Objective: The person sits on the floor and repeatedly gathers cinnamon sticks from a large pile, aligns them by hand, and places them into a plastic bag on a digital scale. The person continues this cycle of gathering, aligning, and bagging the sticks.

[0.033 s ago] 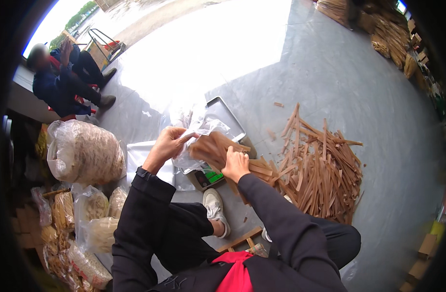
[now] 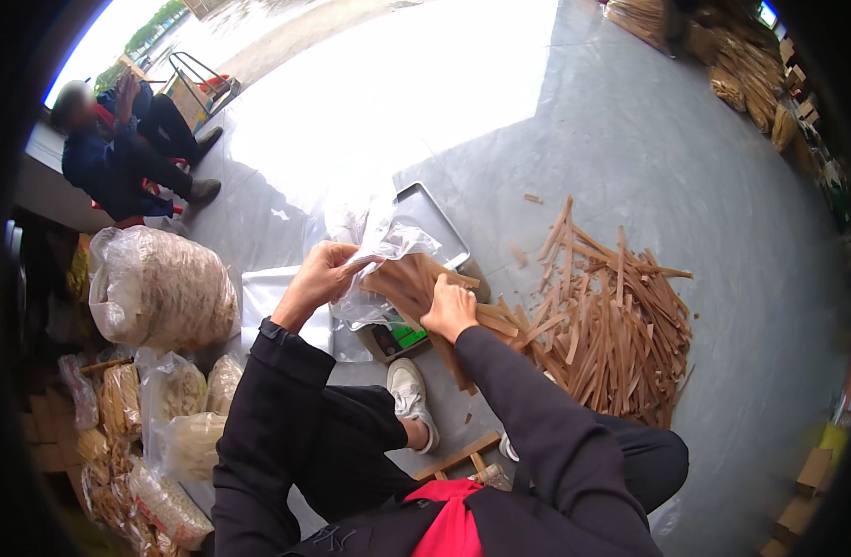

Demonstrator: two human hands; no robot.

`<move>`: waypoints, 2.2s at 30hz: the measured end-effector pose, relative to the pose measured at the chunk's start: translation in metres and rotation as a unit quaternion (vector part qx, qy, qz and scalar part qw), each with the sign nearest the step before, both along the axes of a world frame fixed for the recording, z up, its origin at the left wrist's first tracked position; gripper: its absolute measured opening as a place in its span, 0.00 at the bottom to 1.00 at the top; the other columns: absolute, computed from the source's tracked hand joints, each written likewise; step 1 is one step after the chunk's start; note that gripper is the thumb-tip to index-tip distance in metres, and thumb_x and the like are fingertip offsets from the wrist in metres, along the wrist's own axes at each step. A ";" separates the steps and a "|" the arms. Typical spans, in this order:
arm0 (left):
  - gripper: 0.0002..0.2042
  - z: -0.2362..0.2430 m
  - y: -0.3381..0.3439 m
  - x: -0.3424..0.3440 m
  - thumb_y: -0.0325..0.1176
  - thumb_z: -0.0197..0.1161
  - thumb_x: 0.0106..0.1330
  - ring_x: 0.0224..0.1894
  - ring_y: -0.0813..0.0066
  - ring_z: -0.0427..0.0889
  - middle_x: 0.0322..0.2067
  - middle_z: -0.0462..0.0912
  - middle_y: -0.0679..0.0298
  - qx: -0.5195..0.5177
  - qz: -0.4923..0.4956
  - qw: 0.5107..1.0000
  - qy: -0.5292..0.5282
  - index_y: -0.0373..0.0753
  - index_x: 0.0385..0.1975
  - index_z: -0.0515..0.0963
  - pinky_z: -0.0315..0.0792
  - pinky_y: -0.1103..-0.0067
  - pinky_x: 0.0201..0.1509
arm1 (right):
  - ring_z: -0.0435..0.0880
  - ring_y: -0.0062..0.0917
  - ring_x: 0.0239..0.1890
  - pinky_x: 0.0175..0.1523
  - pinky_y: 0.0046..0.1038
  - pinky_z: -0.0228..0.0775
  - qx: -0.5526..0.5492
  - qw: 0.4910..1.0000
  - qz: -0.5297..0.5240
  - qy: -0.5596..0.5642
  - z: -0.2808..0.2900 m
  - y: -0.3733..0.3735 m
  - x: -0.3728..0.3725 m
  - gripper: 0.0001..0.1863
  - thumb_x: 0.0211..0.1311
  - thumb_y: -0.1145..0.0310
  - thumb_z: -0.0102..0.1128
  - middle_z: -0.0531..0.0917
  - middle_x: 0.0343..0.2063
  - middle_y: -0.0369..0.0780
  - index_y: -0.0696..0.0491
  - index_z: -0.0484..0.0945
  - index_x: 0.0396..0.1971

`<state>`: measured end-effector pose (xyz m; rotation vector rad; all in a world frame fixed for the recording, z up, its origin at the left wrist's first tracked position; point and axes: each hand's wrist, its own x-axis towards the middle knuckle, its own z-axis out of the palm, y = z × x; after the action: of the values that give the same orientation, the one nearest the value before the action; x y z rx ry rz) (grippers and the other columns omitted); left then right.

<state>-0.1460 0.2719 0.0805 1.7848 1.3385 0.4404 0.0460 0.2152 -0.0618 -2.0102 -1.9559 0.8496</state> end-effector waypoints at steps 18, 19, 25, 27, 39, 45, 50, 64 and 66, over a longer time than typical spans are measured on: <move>0.12 0.001 -0.003 0.009 0.33 0.58 0.65 0.25 0.89 0.66 0.18 0.76 0.66 0.031 0.116 0.982 -0.145 0.28 0.37 0.77 0.67 0.83 0.27 | 0.70 0.41 0.55 0.60 0.38 0.59 0.196 0.960 0.175 0.093 -0.005 0.030 -0.061 0.17 0.56 0.73 0.49 0.73 0.50 0.50 0.58 0.74 0.46; 0.11 -0.001 -0.004 0.009 0.32 0.57 0.65 0.23 0.88 0.65 0.17 0.75 0.65 0.034 0.109 0.985 -0.129 0.29 0.36 0.78 0.65 0.83 0.25 | 0.73 0.40 0.52 0.58 0.36 0.63 0.146 0.958 0.193 0.154 0.007 0.028 -0.042 0.16 0.55 0.74 0.49 0.75 0.47 0.50 0.58 0.75 0.45; 0.19 -0.002 -0.011 0.015 0.36 0.68 0.53 0.18 0.82 0.59 0.14 0.62 0.69 0.157 0.038 0.987 -0.022 0.37 0.45 0.78 0.59 0.80 0.21 | 0.81 0.34 0.43 0.47 0.31 0.73 -0.012 0.954 0.219 0.206 0.044 0.010 0.134 0.21 0.51 0.73 0.59 0.81 0.40 0.46 0.56 0.74 0.48; 0.25 -0.003 -0.015 0.007 0.33 0.70 0.50 0.21 0.83 0.57 0.18 0.61 0.72 0.162 0.033 0.986 -0.034 0.36 0.50 0.75 0.56 0.83 0.22 | 0.80 0.35 0.46 0.50 0.31 0.72 -0.057 0.974 0.201 0.088 0.057 0.004 0.204 0.25 0.50 0.68 0.62 0.80 0.44 0.46 0.56 0.72 0.51; 0.29 0.018 -0.086 0.154 0.30 0.63 0.50 0.51 0.56 0.69 0.48 0.70 0.53 0.349 -0.333 0.866 0.132 0.38 0.55 0.67 0.63 0.69 0.56 | 0.49 0.44 0.67 0.68 0.34 0.48 -0.197 0.939 -0.280 -0.018 -0.063 -0.243 0.370 0.53 0.51 0.54 0.65 0.48 0.64 0.56 0.65 0.39 0.65; 0.24 -0.137 -0.138 0.243 0.30 0.59 0.59 0.52 0.61 0.74 0.51 0.73 0.54 -0.179 -0.495 0.847 0.070 0.34 0.56 0.65 0.69 0.74 0.55 | 0.50 0.44 0.67 0.68 0.34 0.48 -0.050 0.899 -0.435 0.016 -0.094 -0.283 0.366 0.48 0.51 0.64 0.66 0.48 0.65 0.54 0.61 0.43 0.65; 0.31 -0.235 -0.202 0.309 0.30 0.58 0.63 0.55 0.67 0.71 0.54 0.68 0.51 -0.543 -0.027 0.838 -0.059 0.28 0.63 0.52 0.65 0.78 0.58 | 0.58 0.43 0.64 0.67 0.34 0.53 0.081 0.889 -0.451 -0.004 -0.105 -0.315 0.397 0.39 0.50 0.70 0.65 0.59 0.61 0.52 0.61 0.56 0.60; 0.25 -0.270 -0.221 0.372 0.37 0.67 0.55 0.30 0.72 0.73 0.39 0.72 0.62 -0.624 0.133 0.758 -0.139 0.34 0.48 0.63 0.69 0.78 0.31 | 0.67 0.42 0.50 0.56 0.39 0.60 -0.083 0.937 -0.337 -0.036 -0.098 -0.250 0.339 0.46 0.34 0.52 0.75 0.68 0.45 0.49 0.61 0.64 0.53; 0.16 -0.281 -0.223 0.370 0.40 0.65 0.58 0.28 0.75 0.73 0.27 0.73 0.68 -0.573 0.134 0.800 -0.120 0.38 0.39 0.73 0.69 0.75 0.34 | 0.66 0.41 0.49 0.55 0.40 0.59 -0.013 0.941 -0.334 -0.045 -0.095 -0.250 0.326 0.41 0.32 0.58 0.76 0.67 0.43 0.47 0.59 0.65 0.49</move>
<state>0.2245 0.0485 -0.2006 0.5098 1.2369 -0.0509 0.3715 -0.0352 -0.1568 -2.5141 -1.1390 0.6120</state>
